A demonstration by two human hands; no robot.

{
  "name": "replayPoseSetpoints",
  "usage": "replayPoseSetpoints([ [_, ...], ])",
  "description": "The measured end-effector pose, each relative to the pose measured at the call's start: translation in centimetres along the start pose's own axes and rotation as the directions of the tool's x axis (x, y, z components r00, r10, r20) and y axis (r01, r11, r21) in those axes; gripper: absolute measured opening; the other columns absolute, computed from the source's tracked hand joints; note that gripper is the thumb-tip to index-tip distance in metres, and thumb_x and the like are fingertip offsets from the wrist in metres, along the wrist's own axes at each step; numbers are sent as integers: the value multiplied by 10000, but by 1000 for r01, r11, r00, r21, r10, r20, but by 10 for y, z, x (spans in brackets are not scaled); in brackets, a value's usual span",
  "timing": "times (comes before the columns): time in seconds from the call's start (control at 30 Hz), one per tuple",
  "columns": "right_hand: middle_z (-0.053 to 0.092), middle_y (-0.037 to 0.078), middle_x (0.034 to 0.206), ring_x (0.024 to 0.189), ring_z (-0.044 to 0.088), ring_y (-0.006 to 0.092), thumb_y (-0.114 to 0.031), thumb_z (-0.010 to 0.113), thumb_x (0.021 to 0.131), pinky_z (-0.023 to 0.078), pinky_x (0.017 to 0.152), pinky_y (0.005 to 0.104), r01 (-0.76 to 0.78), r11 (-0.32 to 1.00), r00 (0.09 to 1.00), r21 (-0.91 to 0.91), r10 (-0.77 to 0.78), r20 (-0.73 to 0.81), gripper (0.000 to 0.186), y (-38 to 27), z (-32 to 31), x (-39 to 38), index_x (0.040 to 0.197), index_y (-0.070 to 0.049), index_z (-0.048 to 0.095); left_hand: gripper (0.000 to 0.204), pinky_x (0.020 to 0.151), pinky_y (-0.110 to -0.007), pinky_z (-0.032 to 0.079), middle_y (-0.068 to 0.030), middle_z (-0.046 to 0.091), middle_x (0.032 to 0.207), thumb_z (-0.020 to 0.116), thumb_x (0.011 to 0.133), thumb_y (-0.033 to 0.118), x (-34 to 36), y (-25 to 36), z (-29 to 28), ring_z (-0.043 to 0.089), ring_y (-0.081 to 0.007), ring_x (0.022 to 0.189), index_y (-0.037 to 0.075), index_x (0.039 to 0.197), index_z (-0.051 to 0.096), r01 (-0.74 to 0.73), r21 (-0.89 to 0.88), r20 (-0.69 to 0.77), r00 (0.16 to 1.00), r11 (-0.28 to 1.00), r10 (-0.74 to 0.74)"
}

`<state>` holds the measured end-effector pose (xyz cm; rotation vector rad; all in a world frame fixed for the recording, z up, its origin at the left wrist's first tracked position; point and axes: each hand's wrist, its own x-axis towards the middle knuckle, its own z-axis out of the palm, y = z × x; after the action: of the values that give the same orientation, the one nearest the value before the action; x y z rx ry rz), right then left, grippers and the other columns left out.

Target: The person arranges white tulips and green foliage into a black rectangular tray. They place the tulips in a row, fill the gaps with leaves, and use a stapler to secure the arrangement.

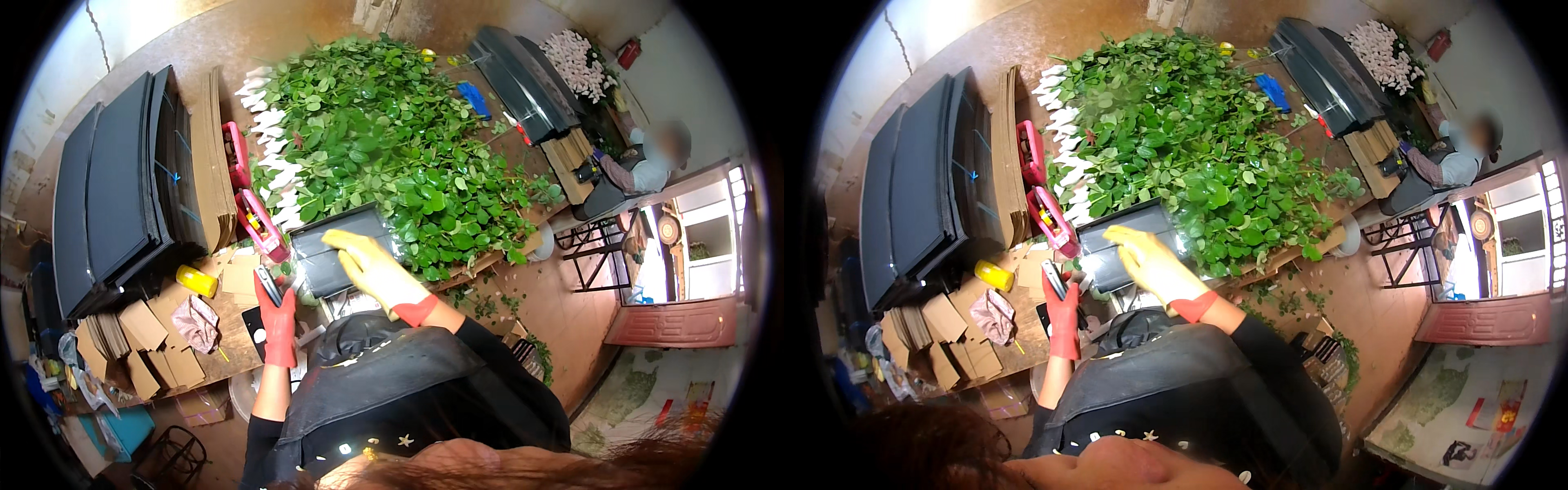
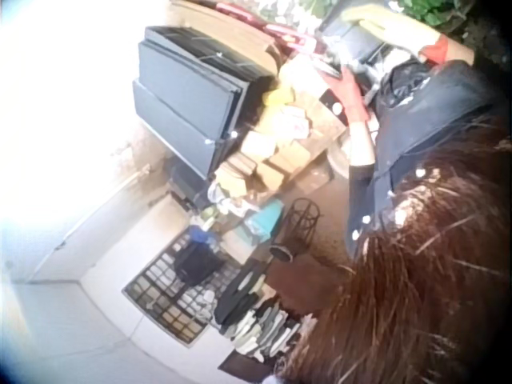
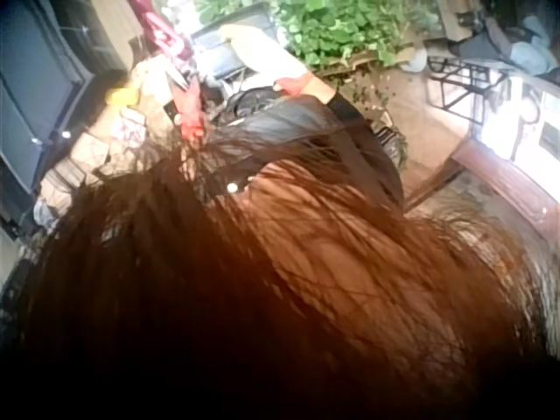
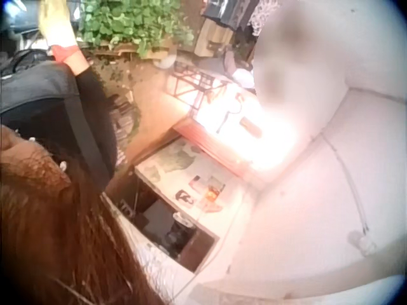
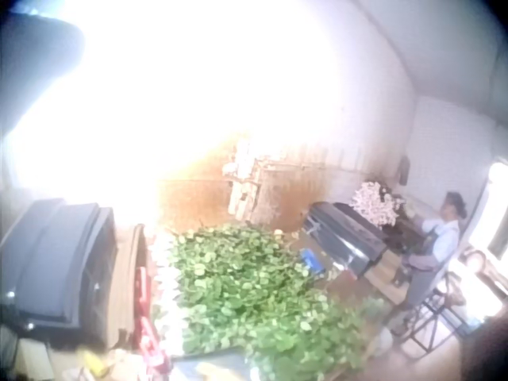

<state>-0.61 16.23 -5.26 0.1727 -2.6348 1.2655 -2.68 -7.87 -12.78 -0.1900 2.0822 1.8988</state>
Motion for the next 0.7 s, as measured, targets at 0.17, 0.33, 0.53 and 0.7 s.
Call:
replayPoseSetpoints([
  [0.17,665,206,1268,1170,635,379,32,537,844,500,1031,444,-33,848,995,-529,-25,-102,407,55,-28,3,1234,6,650,990,934,-490,532,-251,536,1406,767,813,158,16,-61,-10,631,-431,1108,104,1624,203,-202,827,175,979,525,102],
  [0.33,612,209,1381,1273,587,379,30,517,909,465,1095,414,-263,831,965,-489,228,-132,474,52,-84,-31,1374,-28,591,920,947,-508,500,-218,443,1519,758,836,277,15,-98,8,558,-400,1194,124,1605,278,-221,929,180,971,298,157],
  [0.53,609,146,1398,1267,598,201,-45,593,994,454,1090,339,-455,867,885,203,465,-2,466,-30,-64,-28,1456,-38,533,604,1000,-458,491,-244,555,1344,748,874,187,43,-41,-12,553,-413,1215,37,1414,520,-427,654,-54,797,625,602],
  [0.7,579,121,1362,1249,591,188,-107,640,992,466,1039,333,-448,840,893,305,407,191,478,-66,-27,-18,1461,-114,549,544,749,-348,536,-151,671,1017,824,837,297,129,-63,-28,641,-210,824,-28,1227,629,-50,164,-272,958,985,94],
])
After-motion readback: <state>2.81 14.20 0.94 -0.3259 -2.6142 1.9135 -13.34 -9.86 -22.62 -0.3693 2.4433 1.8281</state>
